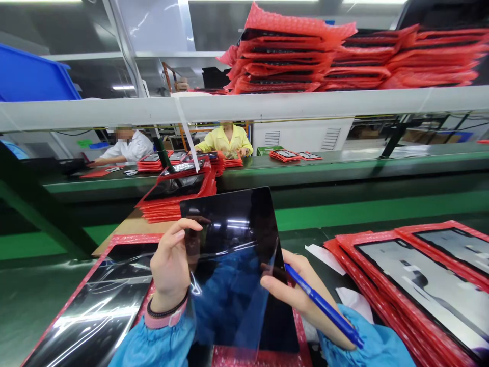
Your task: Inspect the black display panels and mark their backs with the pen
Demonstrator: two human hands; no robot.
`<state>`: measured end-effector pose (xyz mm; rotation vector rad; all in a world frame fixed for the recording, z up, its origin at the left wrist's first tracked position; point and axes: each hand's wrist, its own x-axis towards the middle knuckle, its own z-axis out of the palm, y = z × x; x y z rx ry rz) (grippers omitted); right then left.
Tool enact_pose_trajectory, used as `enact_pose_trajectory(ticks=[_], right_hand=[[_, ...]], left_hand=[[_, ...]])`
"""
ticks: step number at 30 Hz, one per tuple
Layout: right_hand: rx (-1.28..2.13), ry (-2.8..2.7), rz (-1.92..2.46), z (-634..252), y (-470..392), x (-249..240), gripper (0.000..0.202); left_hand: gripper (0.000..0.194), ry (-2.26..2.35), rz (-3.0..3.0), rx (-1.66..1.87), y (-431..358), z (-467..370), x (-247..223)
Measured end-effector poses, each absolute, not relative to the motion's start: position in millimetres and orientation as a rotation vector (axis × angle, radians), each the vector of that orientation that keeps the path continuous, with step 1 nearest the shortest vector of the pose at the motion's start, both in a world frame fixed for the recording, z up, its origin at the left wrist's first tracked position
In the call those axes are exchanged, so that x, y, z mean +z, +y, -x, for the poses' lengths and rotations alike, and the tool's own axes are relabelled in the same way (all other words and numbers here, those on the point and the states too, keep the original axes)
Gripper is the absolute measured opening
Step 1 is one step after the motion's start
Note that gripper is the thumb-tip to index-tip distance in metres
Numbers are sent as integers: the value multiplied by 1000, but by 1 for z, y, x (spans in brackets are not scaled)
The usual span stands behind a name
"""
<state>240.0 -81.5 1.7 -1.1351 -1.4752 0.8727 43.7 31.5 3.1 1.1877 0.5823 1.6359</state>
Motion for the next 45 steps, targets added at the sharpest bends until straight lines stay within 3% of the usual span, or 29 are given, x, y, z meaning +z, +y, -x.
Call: enact_pose_trajectory(ticks=[8,13,15,20,36,38,42,45], right_hand=[[814,-1452,1087,-236,-87,-3,36],[352,-1535,1189,-235,-90,-18,91],[90,-1599,1165,-234,-88,-26,104],[-264,-1814,1064,-233,-88,-30,99],[-362,-1294,860,-244,-94,-33,49],[-345,-1214,851,-244,-92,-31,43],[-261,-1105,758,-258,-80,-25,35],[-134,-1109,697,-276,-68,-20,34]], left_hand=[[21,562,-1203,1774,31,-48,-3],[20,469,-1253,1849,35,-47,-11],[18,414,-1286,1908,37,-46,-16],[16,462,-1338,1905,37,-46,-17],[23,458,-1699,1758,5,-52,-19],[37,430,-1639,1767,1,-56,-24],[92,328,-1537,1733,-12,-68,-31],[102,264,-1678,1596,-24,-76,-34]])
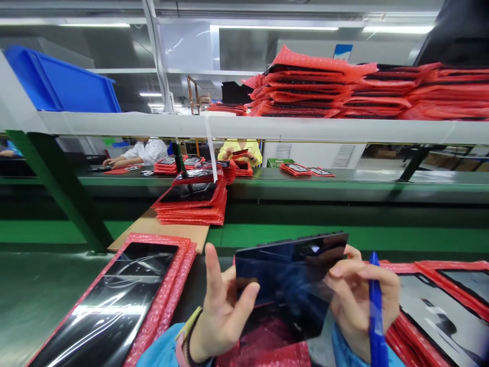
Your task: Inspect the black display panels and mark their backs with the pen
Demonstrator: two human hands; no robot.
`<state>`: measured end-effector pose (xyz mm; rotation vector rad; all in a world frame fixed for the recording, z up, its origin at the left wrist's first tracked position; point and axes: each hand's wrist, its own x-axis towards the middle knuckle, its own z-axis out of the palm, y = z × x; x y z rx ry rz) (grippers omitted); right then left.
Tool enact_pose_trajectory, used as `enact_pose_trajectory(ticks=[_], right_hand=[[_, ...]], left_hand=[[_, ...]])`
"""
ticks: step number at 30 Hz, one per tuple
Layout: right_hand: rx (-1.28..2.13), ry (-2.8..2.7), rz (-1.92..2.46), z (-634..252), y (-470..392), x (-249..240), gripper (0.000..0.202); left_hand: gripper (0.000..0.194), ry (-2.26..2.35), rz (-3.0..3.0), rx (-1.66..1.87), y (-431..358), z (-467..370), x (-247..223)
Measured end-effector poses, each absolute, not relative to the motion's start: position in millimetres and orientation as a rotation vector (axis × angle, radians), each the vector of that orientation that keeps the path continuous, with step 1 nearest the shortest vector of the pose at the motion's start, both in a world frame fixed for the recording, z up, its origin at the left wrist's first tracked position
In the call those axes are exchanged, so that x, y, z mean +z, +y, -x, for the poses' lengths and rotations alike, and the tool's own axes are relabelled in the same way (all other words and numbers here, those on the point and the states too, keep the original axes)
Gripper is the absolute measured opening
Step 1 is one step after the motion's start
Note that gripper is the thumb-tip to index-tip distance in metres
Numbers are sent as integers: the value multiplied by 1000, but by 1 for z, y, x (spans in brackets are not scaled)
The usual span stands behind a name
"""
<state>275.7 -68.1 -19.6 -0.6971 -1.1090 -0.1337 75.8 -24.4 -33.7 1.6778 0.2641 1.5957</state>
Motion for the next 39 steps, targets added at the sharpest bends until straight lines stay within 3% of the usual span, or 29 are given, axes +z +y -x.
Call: enact_pose_trajectory(ticks=[8,15,18,22,25,31,39], right_hand=[[187,-1027,715,-294,-52,-17,28],[341,-977,726,-291,-51,-22,25],[388,-926,741,-291,-48,-22,27],[433,-900,762,-293,-46,-21,28],[483,-865,811,-293,-44,-20,28],[625,-769,869,-293,-43,-17,25],[784,-535,714,-286,-49,-8,24]], left_hand=[[106,480,-1612,1536,-60,-89,-48],[103,379,-1663,1527,-60,-91,-44],[91,285,-1770,1519,-51,-87,-38],[60,395,-1783,1397,-46,-79,-26],[50,337,-1611,1318,-45,-78,-17],[49,107,-1206,1177,-34,-82,-6],[55,206,-874,1108,-24,-82,9]])
